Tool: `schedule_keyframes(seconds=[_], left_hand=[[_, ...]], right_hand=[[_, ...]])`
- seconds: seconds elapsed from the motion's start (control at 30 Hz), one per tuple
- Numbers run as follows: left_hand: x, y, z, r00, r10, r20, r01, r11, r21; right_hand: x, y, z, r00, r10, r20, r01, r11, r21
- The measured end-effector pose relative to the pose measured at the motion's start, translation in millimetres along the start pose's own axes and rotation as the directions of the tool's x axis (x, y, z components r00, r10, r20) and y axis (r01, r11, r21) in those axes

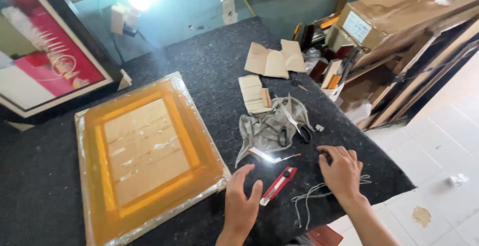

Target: Attaching a metal hanging wire to the back of a picture frame using screws and a screwdriver.

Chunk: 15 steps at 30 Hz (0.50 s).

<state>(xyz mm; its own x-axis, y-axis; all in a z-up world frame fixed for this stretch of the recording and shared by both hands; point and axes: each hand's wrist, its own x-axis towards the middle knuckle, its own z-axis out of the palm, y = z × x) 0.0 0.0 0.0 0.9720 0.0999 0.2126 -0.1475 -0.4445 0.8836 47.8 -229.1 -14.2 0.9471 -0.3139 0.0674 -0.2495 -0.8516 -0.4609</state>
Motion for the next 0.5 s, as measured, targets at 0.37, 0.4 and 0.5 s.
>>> schedule_keyframes(seconds=[0.37,0.4,0.5], left_hand=[[56,84,83,0.744,-0.22,0.631,0.34,0.938,-0.074],[60,89,91,0.75,-0.255,0.611,0.382,0.92,-0.085],[55,91,114,0.849,-0.269,0.454,0.369,0.918,-0.146]], right_hand=[[22,56,-34,0.975,0.068,0.212,-0.059,0.997,-0.047],[24,53,-36,0.959,0.113,0.261,-0.101,0.993,-0.059],[24,43,-47,0.95,0.138,0.281,-0.165,0.983,0.075]])
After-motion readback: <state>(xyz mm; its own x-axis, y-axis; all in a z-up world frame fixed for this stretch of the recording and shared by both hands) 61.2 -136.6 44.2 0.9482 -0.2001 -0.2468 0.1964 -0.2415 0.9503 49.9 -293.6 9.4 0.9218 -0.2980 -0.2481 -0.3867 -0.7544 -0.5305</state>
